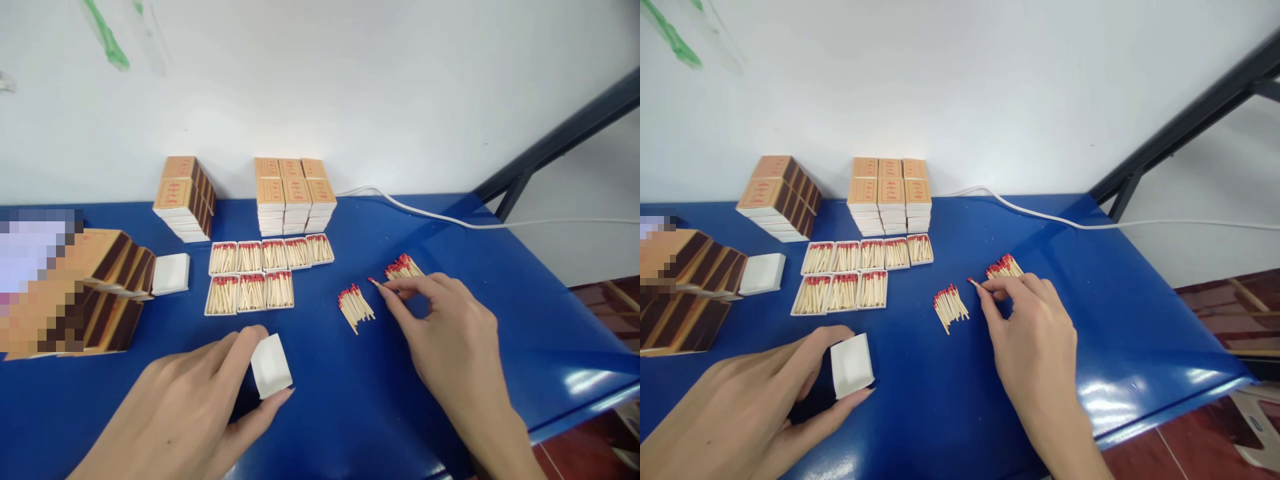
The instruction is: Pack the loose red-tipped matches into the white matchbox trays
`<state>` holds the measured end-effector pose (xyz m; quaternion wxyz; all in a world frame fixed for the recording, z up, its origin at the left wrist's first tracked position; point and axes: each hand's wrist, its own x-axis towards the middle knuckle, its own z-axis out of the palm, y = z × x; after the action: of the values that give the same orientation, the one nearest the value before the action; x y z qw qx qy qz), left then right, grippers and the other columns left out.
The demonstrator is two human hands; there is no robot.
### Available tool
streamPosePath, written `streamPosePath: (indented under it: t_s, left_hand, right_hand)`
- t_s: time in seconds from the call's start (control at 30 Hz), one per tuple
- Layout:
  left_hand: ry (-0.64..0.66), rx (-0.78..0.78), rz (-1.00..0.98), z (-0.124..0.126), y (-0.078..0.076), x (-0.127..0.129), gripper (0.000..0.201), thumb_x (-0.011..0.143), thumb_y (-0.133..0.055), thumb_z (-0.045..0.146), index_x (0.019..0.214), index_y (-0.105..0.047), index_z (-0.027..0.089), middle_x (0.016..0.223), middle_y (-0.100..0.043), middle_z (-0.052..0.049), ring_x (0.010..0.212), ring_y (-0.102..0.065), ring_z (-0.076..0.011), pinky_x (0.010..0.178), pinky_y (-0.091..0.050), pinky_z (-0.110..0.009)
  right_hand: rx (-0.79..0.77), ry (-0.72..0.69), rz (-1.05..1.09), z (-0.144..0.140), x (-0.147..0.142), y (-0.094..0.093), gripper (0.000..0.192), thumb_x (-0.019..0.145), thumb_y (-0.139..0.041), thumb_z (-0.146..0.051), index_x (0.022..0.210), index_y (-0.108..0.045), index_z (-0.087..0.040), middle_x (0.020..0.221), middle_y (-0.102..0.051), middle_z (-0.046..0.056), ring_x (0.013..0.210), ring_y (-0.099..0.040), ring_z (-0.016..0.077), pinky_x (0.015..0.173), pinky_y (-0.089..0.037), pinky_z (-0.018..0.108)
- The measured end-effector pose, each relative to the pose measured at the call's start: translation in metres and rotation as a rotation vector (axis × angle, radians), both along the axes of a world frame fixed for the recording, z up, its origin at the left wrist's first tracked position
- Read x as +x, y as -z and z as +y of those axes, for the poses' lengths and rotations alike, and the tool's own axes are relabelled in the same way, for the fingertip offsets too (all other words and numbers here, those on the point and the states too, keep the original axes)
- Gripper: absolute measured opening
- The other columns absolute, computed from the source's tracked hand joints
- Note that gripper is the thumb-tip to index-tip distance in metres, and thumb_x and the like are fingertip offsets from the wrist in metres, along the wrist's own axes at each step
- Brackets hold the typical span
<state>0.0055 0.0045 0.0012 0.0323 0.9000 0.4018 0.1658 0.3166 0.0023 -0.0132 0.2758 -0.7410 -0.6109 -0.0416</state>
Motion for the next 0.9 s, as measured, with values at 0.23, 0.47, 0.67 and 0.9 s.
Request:
streamPosePath:
  t_s: [0.23,0.47,0.67,0.9]
  left_hand:
    - [-0.007,-0.011,0.004,0.001,0.0,0.001,0.039,0.124,-0.04,0.059,0.127,-0.058,0.025,0.076,-0.077,0.004,0.054,-0.079,-0.0259,0.044,-0.053,-0.04]
    - [-0.003,-0.013,0.004,0.0,0.001,0.0,0.038,0.124,-0.041,0.058,0.129,-0.058,0.025,0.076,-0.076,0.004,0.054,-0.078,-0.0257,0.045,-0.053,-0.04]
    - [-0.009,-0.017,0.0,0.001,0.0,0.001,0.039,0.124,-0.04,0.06,0.127,-0.059,0.025,0.076,-0.077,0.004,0.054,-0.078,-0.025,0.046,-0.052,-0.039]
    - [-0.006,-0.016,0.003,0.001,0.0,0.0,0.039,0.124,-0.04,0.06,0.127,-0.058,0.025,0.075,-0.076,0.004,0.053,-0.078,-0.0251,0.044,-0.052,-0.039]
  right_hand:
    - [0.01,-0.052,0.045,-0.012,-0.011,-0.001,0.037,0.113,-0.067,-0.054,0.095,-0.085,-0.027,0.093,-0.079,0.003,0.086,-0.071,0.024,0.075,-0.05,0.038]
    - [-0.022,-0.052,0.086,-0.01,-0.018,-0.001,0.036,0.112,-0.068,-0.053,0.091,-0.082,-0.027,0.089,-0.078,0.002,0.083,-0.07,0.0242,0.072,-0.047,0.038]
    - [-0.03,-0.065,0.139,-0.01,-0.02,-0.002,0.035,0.11,-0.071,-0.055,0.092,-0.081,-0.028,0.09,-0.079,0.001,0.078,-0.068,0.0222,0.07,-0.046,0.037]
    - [0.06,0.044,0.033,-0.01,-0.008,-0.006,0.025,0.109,-0.073,-0.046,0.099,-0.086,-0.027,0.086,-0.076,0.001,0.079,-0.065,0.0229,0.069,-0.043,0.037]
